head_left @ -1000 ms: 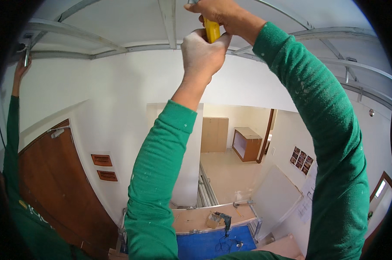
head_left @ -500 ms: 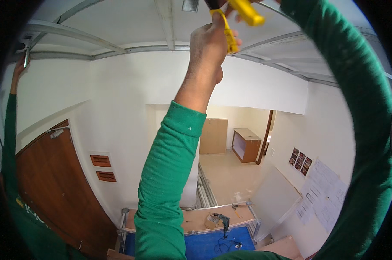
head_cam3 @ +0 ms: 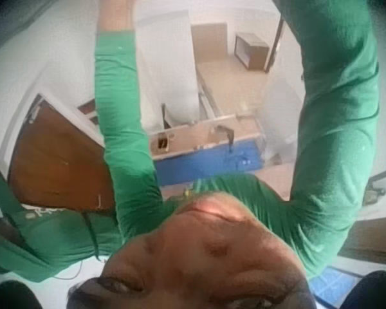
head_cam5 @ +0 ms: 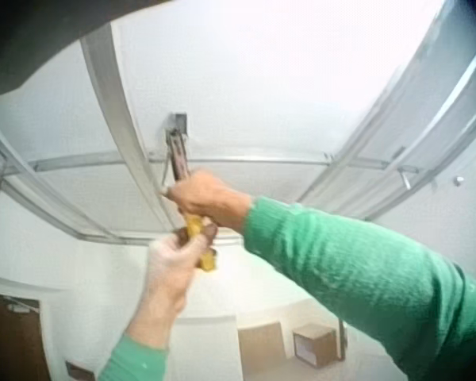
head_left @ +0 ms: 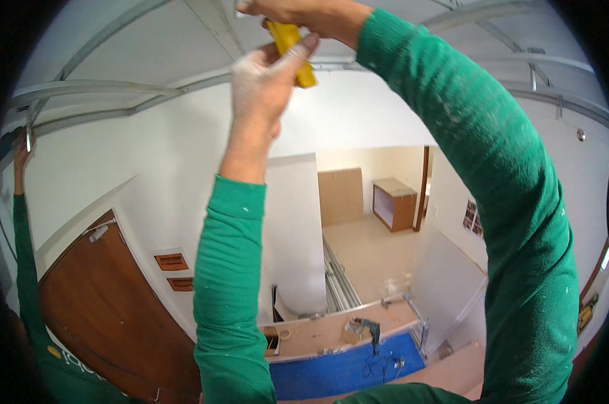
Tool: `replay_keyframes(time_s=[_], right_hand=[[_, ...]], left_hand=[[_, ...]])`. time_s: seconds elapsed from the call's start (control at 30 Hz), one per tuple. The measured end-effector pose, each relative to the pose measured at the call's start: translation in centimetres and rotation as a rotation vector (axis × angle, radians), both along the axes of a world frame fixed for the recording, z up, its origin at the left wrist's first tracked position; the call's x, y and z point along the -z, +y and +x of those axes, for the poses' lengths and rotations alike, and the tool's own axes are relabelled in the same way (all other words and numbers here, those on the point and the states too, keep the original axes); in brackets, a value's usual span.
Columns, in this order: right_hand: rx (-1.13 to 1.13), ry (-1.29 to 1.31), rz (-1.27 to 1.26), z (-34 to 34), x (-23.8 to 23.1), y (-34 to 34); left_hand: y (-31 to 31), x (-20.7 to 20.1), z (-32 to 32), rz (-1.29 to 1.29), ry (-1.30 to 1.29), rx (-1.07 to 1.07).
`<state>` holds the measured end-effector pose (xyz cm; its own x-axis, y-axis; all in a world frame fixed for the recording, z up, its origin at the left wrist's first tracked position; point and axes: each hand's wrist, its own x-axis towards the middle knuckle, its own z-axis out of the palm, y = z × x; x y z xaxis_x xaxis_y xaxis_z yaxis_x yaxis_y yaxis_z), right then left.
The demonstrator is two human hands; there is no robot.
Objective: The person uses a power drill to fasten metal ceiling tracks to the ceiling, then uses tin snips to cut and fit additional track segments. The person works on a scaffold in a room under construction.
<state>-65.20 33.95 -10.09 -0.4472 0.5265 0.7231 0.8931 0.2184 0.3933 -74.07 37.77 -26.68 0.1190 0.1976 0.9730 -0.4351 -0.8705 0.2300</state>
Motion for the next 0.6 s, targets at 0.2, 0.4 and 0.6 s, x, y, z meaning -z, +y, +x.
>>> replay_keyframes(time_s=[0.2,0.4,0.6], right_hand=[[-0.104,0.568,-0.530,-4.0,2.2,-16.9],[-0.022,0.670,-0.303,-4.4,2.6,-15.6],[-0.126,0.452,-0.054,-1.5,7.8,-14.1]], left_hand=[[-2.8,-0.3,2.5,-0.156,-0.024,0.408],[-4.2,-0.5,2.9,-0.239,-0.090,0.440],[-1.0,-0.1,2.5,-0.113,0.034,0.443]])
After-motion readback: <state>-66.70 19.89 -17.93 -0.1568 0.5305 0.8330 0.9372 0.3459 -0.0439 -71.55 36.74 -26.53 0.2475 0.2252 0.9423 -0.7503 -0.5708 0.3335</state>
